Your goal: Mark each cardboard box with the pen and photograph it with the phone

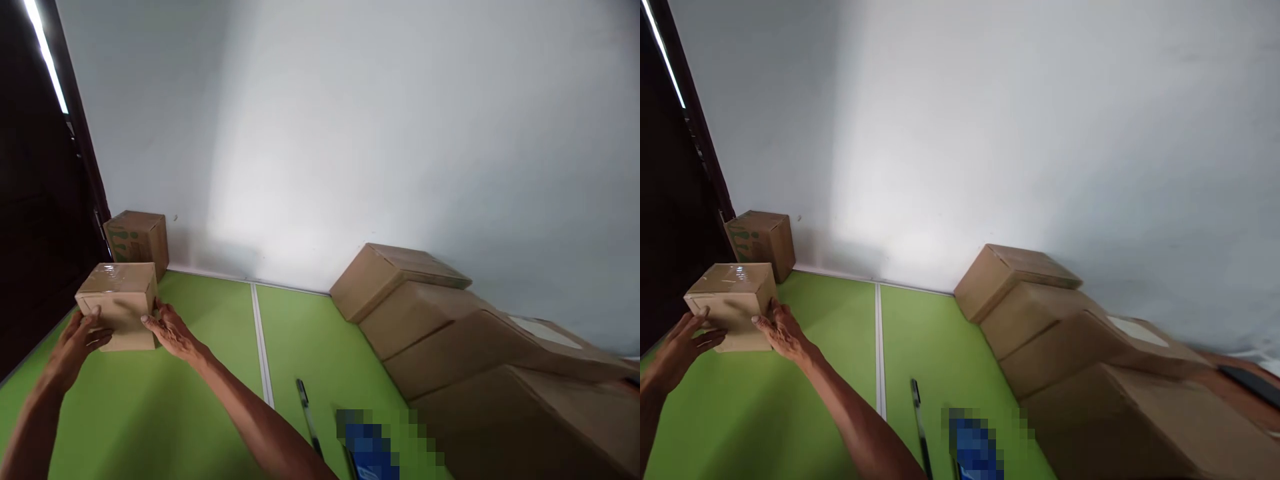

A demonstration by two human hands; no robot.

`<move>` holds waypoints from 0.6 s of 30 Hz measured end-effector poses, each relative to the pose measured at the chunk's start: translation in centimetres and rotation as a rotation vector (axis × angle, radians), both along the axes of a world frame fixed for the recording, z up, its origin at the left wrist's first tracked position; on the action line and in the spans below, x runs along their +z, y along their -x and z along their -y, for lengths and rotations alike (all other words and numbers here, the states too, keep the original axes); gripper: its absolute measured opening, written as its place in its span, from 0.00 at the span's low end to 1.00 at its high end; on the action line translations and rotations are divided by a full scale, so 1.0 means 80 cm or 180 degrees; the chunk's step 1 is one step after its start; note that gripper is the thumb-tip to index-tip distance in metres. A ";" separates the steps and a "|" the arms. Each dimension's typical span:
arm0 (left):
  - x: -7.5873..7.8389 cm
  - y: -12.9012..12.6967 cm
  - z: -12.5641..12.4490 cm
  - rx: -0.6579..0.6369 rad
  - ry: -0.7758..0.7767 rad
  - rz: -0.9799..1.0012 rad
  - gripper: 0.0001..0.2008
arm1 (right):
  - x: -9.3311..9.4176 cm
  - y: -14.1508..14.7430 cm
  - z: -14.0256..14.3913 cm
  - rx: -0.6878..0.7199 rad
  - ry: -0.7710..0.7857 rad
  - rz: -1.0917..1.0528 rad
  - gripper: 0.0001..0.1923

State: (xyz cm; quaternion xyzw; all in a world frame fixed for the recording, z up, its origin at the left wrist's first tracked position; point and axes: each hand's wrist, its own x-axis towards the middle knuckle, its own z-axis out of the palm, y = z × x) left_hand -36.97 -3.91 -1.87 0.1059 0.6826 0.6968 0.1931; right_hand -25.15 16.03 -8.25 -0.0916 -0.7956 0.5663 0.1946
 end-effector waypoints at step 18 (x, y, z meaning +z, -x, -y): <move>0.004 0.139 -0.129 0.0326 0.0499 -0.0328 0.44 | 0.009 0.110 -0.077 0.0197 0.0258 0.0431 0.57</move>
